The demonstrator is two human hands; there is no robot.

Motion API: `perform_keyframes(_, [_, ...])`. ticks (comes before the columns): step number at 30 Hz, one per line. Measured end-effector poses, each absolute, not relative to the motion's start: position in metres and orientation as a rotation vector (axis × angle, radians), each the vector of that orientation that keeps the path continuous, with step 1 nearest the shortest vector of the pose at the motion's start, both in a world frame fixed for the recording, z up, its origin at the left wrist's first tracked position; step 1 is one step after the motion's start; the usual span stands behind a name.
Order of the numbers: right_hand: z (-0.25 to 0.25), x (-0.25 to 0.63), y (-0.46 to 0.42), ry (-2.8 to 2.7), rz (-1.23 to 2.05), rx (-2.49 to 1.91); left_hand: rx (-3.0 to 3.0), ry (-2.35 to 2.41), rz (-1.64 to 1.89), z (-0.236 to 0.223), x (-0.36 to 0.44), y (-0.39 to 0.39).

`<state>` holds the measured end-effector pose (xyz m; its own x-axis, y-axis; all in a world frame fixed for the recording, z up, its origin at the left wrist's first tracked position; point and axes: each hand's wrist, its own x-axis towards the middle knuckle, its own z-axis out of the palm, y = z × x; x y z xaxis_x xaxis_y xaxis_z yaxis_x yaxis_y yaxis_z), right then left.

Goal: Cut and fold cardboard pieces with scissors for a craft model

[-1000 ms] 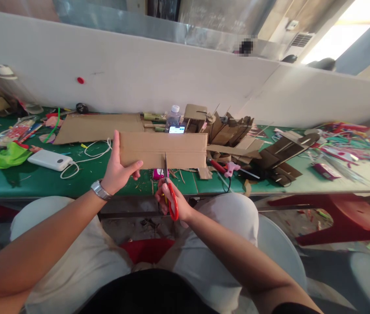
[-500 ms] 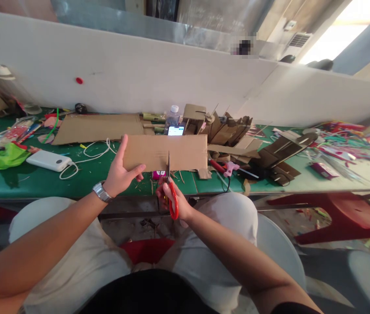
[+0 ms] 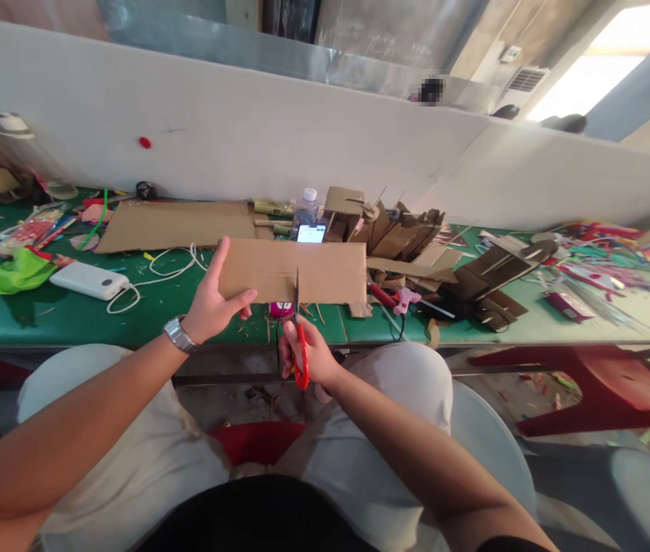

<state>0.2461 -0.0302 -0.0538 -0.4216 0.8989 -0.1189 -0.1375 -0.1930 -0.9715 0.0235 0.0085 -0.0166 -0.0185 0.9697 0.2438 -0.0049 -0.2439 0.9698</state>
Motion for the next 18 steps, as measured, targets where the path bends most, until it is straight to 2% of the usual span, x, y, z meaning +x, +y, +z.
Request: perform_keyframes(18, [-0.0544,0.2512,-0.0308,-1.340,1.773,-0.907,1.435,1.091,1.384,-0.0129,0.0174,0.0098])
